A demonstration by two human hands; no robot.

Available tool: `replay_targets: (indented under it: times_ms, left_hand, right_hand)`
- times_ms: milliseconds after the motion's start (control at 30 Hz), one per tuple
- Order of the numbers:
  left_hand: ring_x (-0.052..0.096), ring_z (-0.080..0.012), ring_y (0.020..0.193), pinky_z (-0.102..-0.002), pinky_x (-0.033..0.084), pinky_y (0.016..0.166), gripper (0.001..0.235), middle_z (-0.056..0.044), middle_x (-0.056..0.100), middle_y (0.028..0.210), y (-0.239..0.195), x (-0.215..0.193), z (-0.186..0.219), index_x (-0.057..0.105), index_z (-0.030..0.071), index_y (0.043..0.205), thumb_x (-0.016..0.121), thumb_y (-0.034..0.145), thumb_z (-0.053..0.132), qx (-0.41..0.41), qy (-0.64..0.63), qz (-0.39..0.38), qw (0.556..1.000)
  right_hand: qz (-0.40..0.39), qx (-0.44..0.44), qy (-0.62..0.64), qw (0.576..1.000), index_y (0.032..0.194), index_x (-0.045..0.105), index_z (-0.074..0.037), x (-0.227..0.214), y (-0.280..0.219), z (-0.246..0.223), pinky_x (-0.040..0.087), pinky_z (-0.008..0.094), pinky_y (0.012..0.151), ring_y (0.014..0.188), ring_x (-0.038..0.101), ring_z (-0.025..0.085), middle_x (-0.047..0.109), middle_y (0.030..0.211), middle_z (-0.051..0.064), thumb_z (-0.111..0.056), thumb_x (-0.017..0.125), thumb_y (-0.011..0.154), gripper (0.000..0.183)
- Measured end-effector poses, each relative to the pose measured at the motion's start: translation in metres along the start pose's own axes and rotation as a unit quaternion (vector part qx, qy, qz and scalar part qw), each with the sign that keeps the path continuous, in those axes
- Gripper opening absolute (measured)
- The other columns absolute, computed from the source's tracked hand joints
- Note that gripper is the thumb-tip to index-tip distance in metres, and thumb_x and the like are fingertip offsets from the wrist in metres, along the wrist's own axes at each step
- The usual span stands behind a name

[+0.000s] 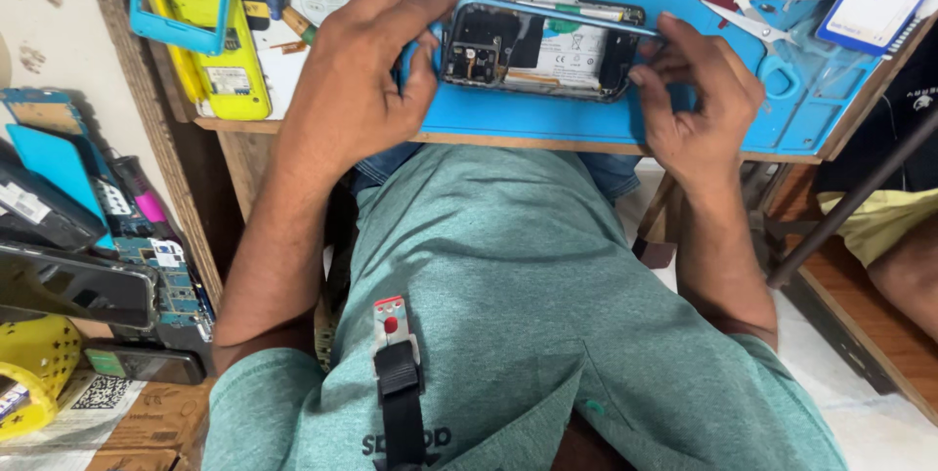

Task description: The person applies adhesive to the frame of a disassembled smartphone, then inserts a new battery and reassembles the device by snapping the back cover into place.

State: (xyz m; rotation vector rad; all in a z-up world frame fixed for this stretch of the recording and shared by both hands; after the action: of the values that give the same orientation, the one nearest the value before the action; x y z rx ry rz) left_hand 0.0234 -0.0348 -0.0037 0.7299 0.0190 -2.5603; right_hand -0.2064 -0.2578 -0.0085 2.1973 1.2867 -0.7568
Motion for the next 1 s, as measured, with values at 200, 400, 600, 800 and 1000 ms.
replay_targets:
  times_ms: [200,400,600,800,1000]
  left_hand:
    - [0.072,-0.0148,0.086,-0.028,0.056,0.066,0.054,-0.012,0.069,0.111,-0.004,0.006,-0.007,0.059,-0.003,0.143,0.075,0.092,-0.001,-0.058,-0.085,0.012,0.995]
    - [0.070,-0.0159,0.086,-0.027,0.058,0.070,0.059,-0.011,0.066,0.108,-0.005,0.013,-0.010,0.058,0.000,0.145,0.084,0.092,0.001,-0.068,-0.055,0.030,0.996]
    - [0.072,-0.0168,0.086,-0.028,0.059,0.068,0.064,-0.011,0.065,0.108,-0.012,0.013,-0.008,0.053,0.003,0.148,0.084,0.092,0.000,-0.089,-0.059,0.026,0.994]
    - [0.073,-0.0178,0.086,-0.030,0.060,0.071,0.060,-0.012,0.064,0.110,-0.016,0.013,-0.006,0.052,0.005,0.149,0.080,0.096,0.001,-0.085,-0.049,0.022,0.995]
    - [0.073,-0.0221,0.088,-0.035,0.060,0.076,0.049,-0.012,0.060,0.111,-0.020,0.013,-0.002,0.058,0.006,0.143,0.079,0.099,0.005,-0.065,-0.010,0.015,0.998]
  right_hand:
    - [-0.038,0.024,-0.017,0.999,0.139,0.066,0.004,0.002,0.010,0.001,0.058,0.023,0.077,0.089,0.068,0.016,0.064,0.107,0.013,0.010,0.079,0.101,0.040]
    - [-0.061,0.034,-0.040,0.997,0.141,0.066,0.002,0.003,0.016,-0.004,0.057,0.022,0.076,0.090,0.067,0.015,0.061,0.112,0.013,0.012,0.078,0.099,0.045]
    - [-0.103,0.038,-0.052,0.993,0.143,0.063,0.002,0.000,0.027,-0.018,0.054,0.025,0.072,0.092,0.065,0.017,0.057,0.118,0.014,0.001,0.086,0.096,0.052]
    - [-0.145,-0.021,-0.113,0.983,0.139,0.060,0.005,-0.003,0.037,-0.034,0.053,0.032,0.069,0.086,0.060,0.022,0.050,0.129,0.018,-0.031,0.102,0.059,0.098]
    - [-0.186,-0.025,-0.156,0.970,0.147,0.060,0.004,-0.002,0.038,-0.032,0.056,0.033,0.081,0.092,0.063,0.020,0.052,0.133,0.014,-0.034,0.104,0.070,0.096]
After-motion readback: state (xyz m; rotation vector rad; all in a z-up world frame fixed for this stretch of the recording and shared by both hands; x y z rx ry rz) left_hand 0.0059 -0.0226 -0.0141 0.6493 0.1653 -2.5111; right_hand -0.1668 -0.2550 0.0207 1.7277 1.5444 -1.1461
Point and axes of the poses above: each hand's wrist, its own y-axis towards the middle knuckle, its own x-axis out of the palm, z = x × y, the point moved 4 cm from there along y, towards the middle knuckle
